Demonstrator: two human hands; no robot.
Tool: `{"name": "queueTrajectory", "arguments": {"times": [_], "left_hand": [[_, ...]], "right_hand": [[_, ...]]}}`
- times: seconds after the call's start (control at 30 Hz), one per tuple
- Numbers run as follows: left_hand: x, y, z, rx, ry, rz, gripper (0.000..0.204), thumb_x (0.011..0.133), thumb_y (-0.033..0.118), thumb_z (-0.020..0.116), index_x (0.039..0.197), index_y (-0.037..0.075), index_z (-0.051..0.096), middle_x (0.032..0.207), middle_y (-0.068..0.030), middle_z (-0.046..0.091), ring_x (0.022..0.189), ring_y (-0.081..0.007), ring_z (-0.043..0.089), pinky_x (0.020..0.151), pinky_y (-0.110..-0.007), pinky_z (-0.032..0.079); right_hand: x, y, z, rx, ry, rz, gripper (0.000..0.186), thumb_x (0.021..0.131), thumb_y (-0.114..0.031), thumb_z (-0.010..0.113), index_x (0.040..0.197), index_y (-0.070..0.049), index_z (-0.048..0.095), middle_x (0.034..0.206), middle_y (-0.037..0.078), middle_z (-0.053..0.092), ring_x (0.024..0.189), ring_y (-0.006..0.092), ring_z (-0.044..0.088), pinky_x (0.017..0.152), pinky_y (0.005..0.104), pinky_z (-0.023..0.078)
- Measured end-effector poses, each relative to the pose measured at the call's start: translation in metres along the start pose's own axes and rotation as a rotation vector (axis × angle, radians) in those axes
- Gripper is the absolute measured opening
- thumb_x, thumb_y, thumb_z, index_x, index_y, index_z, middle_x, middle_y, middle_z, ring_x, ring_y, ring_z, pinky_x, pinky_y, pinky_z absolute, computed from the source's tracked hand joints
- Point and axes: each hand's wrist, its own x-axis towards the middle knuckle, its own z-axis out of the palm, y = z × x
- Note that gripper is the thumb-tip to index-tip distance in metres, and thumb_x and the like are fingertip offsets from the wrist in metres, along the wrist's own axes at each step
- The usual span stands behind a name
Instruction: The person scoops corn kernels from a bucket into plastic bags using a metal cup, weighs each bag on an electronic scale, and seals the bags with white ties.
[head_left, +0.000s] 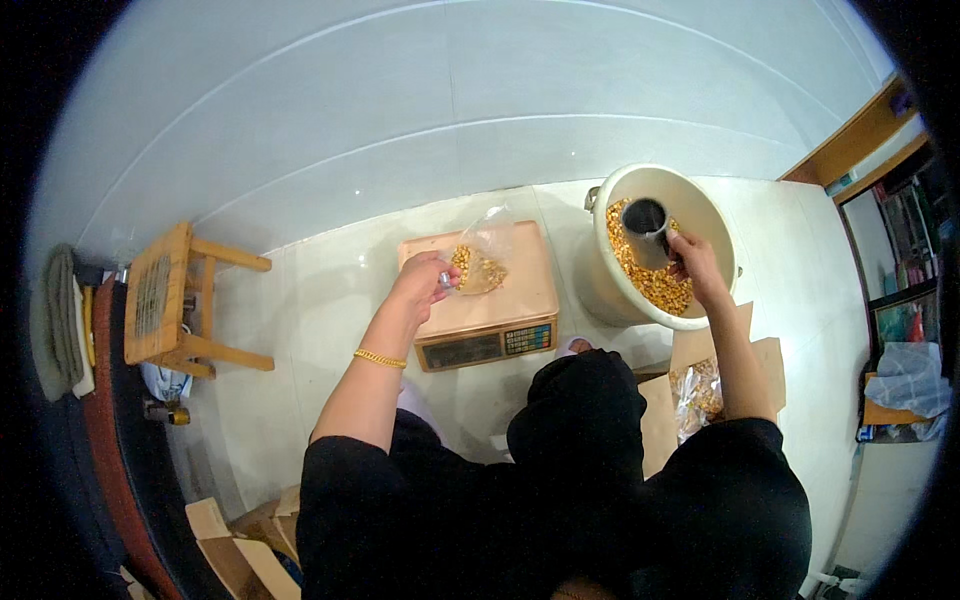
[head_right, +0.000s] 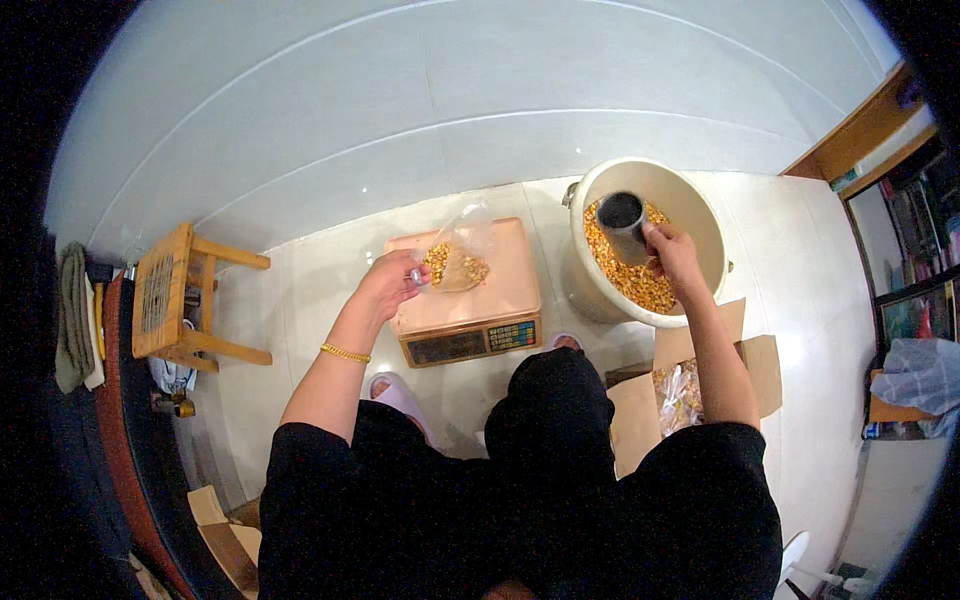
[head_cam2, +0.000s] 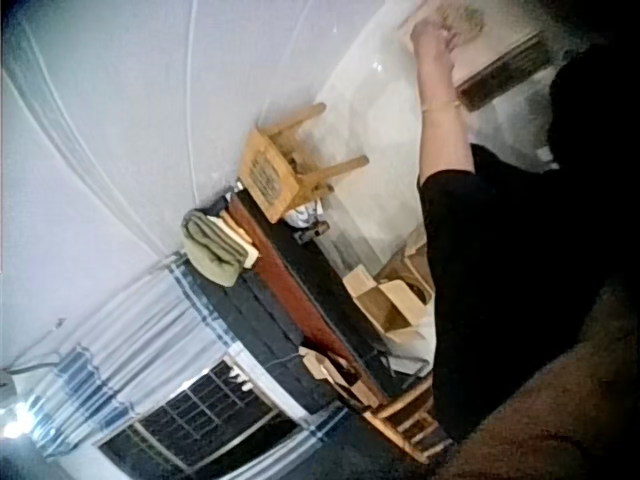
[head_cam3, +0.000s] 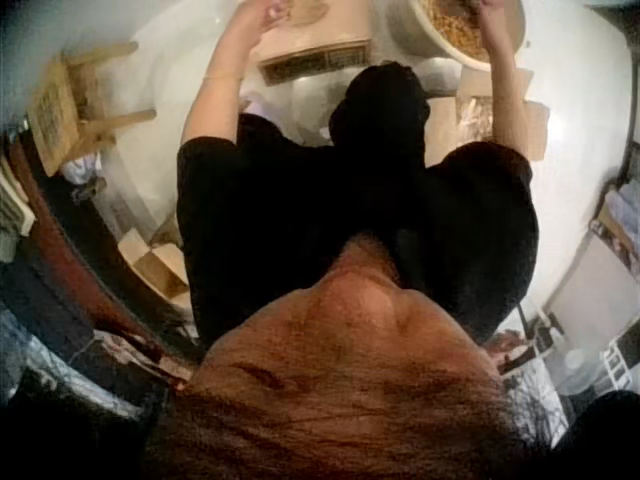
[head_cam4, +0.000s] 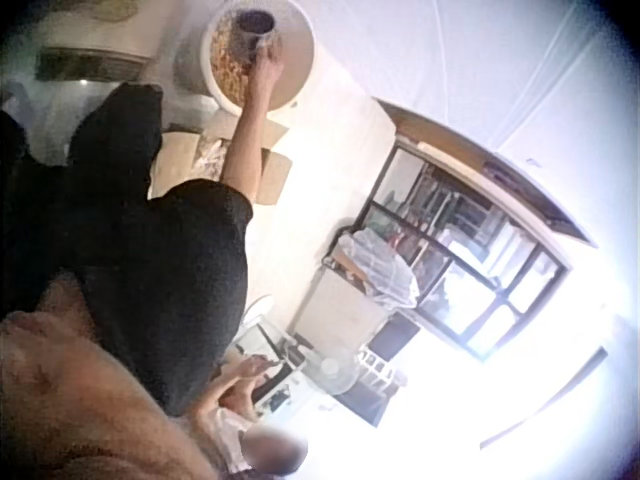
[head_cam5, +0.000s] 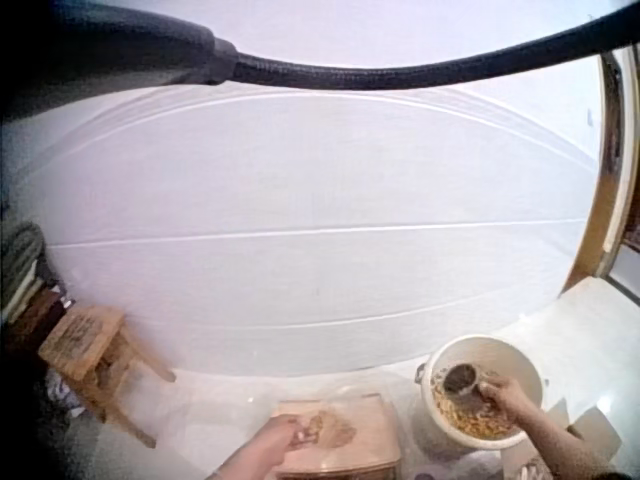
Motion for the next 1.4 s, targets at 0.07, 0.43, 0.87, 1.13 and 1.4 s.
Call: {"name": "queueTrajectory", "arguments": {"times": [0.07,0.43,0.87,1.13,1.4], "left_hand": [[0.002,0.004,0.007,-0.009,-0.011,0.009,0.054,0.086,0.010,0.048,0.137,0.003,0.029,0.089,-0.0048,0.063,0.074,-0.0108,0.059,0.069,-0.026,0.042],[0.002,0.011,0.008,0.002,-0.018,0.000,0.047,0.089,0.014,0.048,0.133,0.003,0.035,0.091,-0.0043,0.063,0.078,-0.0102,0.059,0.068,-0.025,0.042],[0.002,0.012,0.007,0.022,-0.040,0.002,0.043,0.089,0.015,0.051,0.128,0.005,0.038,0.093,-0.0049,0.063,0.083,-0.0124,0.059,0.075,-0.027,0.043],[0.004,0.007,-0.002,0.072,0.020,0.004,0.054,0.086,0.013,0.050,0.135,0.003,0.029,0.093,-0.0049,0.062,0.082,-0.0133,0.059,0.076,-0.029,0.042],[0.001,0.007,-0.001,0.017,0.159,0.060,0.072,0.081,0.007,0.052,0.142,0.001,0.015,0.084,-0.0069,0.060,0.068,-0.0110,0.058,0.063,-0.025,0.042]], "right_hand": [[0.023,0.033,0.000,-0.464,0.114,-0.124,0.034,0.085,-0.038,0.058,0.079,-0.005,0.062,0.075,0.011,0.061,0.061,0.0212,0.061,0.052,0.0324,0.047],[0.121,0.102,0.061,-1.314,0.006,-0.159,0.025,0.078,-0.023,0.055,0.087,-0.006,0.070,0.086,0.015,0.067,0.082,0.0294,0.065,0.071,0.0435,0.050],[0.093,0.125,0.022,0.213,-0.365,0.228,0.012,0.073,-0.023,0.063,0.071,-0.012,0.062,0.065,0.004,0.056,0.059,0.0175,0.050,0.057,0.0305,0.041],[0.066,0.125,-0.023,0.624,-0.176,0.399,0.012,0.082,-0.022,0.055,0.071,-0.015,0.052,0.059,-0.002,0.046,0.054,0.0117,0.040,0.049,0.0258,0.035],[0.022,0.038,-0.048,0.762,-0.286,0.039,0.014,0.086,-0.022,0.053,0.075,-0.013,0.051,0.063,-0.004,0.045,0.056,0.0092,0.038,0.050,0.0247,0.032]]}}
